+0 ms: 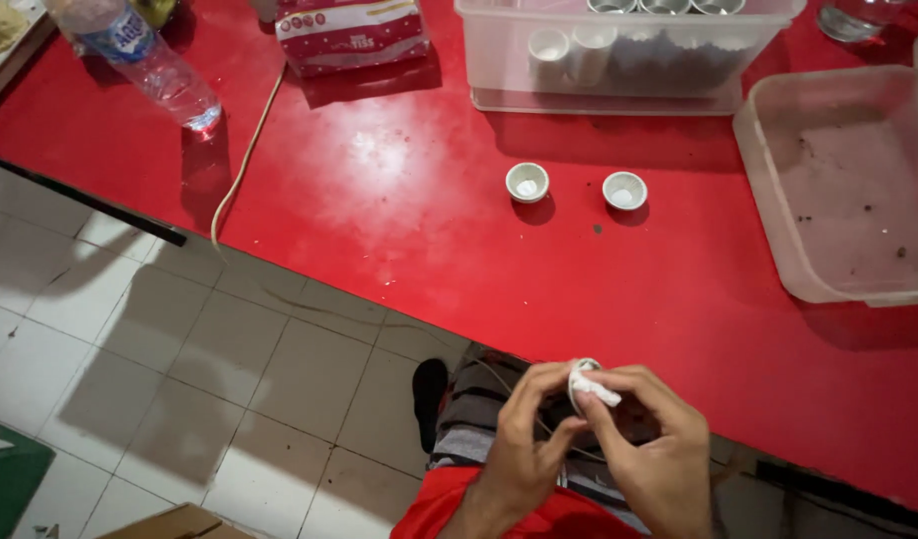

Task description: Clean small plastic cups by wiping them with a tissue

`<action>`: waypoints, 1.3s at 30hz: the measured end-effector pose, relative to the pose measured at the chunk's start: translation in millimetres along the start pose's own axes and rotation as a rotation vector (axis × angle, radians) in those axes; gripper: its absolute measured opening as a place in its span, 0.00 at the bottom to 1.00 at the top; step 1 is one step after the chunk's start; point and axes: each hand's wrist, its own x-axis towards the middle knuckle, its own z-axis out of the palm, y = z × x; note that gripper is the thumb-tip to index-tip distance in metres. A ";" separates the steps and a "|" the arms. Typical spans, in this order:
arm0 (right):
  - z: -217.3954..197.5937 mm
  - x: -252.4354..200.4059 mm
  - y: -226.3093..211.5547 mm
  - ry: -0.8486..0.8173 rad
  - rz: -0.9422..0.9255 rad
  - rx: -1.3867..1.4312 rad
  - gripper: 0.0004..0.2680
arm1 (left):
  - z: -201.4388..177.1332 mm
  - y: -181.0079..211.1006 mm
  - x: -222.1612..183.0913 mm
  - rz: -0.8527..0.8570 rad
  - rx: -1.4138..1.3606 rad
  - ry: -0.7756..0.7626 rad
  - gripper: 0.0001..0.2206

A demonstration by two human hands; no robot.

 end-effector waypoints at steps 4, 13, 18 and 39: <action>-29.2 1.6 15.1 -0.172 -0.008 0.008 0.03 | -1.4 -9.1 -1.0 -0.065 -0.028 -0.047 0.24; -37.7 5.3 7.6 -0.122 -0.224 -0.167 0.04 | -5.3 -0.6 8.4 -0.091 -0.006 -0.123 0.19; -27.7 5.4 39.2 -0.255 -0.113 0.013 0.04 | -6.4 -10.2 3.7 -0.070 0.009 -0.058 0.21; -40.7 16.1 42.2 -0.285 -0.011 0.158 0.03 | -0.7 -5.4 20.0 -0.181 -0.121 -0.099 0.18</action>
